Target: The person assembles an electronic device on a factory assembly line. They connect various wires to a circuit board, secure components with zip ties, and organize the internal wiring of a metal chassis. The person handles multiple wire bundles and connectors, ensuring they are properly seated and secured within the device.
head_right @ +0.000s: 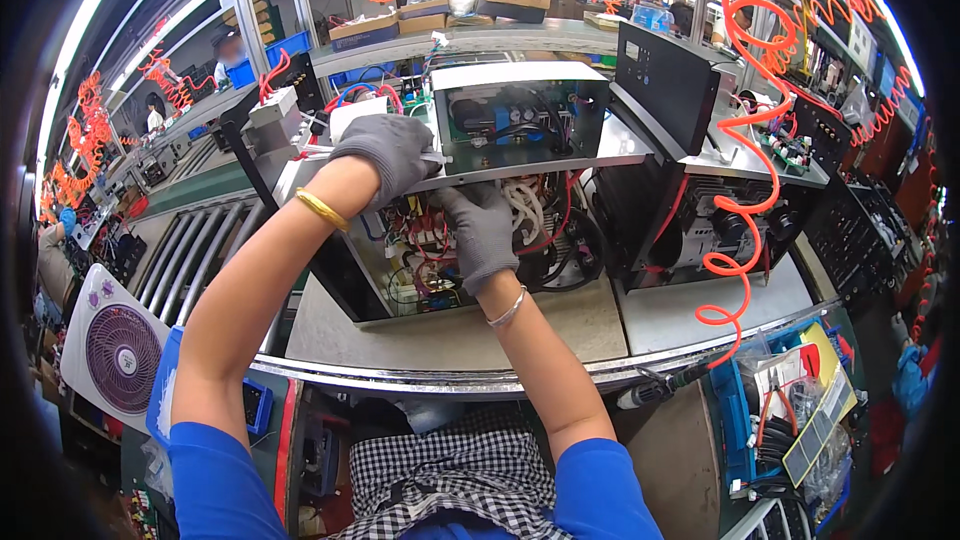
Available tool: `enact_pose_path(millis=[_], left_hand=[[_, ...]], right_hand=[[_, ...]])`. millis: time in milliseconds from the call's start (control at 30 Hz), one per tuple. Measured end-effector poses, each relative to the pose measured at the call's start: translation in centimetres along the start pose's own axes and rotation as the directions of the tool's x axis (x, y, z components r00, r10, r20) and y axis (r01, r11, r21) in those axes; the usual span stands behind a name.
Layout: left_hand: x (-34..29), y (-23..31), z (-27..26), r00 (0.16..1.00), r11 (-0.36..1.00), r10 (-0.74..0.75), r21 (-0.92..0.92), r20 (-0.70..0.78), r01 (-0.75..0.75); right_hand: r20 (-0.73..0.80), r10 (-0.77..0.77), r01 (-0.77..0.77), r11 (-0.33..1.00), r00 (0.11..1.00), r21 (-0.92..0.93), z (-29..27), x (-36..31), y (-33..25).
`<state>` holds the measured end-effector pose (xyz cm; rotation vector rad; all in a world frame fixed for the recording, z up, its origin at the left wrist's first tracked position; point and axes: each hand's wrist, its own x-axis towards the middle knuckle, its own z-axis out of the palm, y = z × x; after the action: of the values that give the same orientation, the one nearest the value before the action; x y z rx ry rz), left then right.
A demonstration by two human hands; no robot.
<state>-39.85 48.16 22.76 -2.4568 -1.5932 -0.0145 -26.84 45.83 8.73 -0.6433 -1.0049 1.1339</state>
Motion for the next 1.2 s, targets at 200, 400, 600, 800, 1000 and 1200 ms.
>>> enact_pose_path(millis=[200, 400, 600, 800, 1000, 1200], left_hand=[[-0.7, -3.2, 1.4, 0.982, 0.869, -0.019, -0.489, -0.188, -0.077], [-0.3, -5.1, 1.4, 0.945, 0.482, -0.226, -0.870, -0.236, -0.102], [0.5, -6.2, -1.3, 0.884, 0.143, -0.429, -0.980, -0.188, -0.139], [3.6, -6.9, 0.1, 0.818, 0.110, -0.563, -0.992, -0.117, -0.066], [4.9, -7.6, 3.6, 0.660, 0.881, -0.253, -0.451, -0.708, -0.146], [2.5, -6.5, 3.3, 0.678, 0.999, -0.021, 0.007, -0.735, 0.038]], right_hand=[[-0.017, -0.045, 0.038, 0.949, 0.999, -0.313, -1.6, -2.8, -1.4], [0.061, -0.313, 0.280, 0.724, 0.948, -0.631, -4.9, -5.5, 1.9], [0.112, -0.084, 0.139, 0.661, 0.990, -0.737, -4.2, -6.3, 2.3], [0.094, 0.041, 0.043, 0.665, 0.995, -0.745, -4.5, -5.4, 2.0], [0.132, 0.359, -0.269, 0.856, 0.924, -0.441, -4.6, -4.6, -0.7], [0.190, 0.496, -0.396, 0.829, 0.847, -0.396, -5.6, -3.1, -1.5]])
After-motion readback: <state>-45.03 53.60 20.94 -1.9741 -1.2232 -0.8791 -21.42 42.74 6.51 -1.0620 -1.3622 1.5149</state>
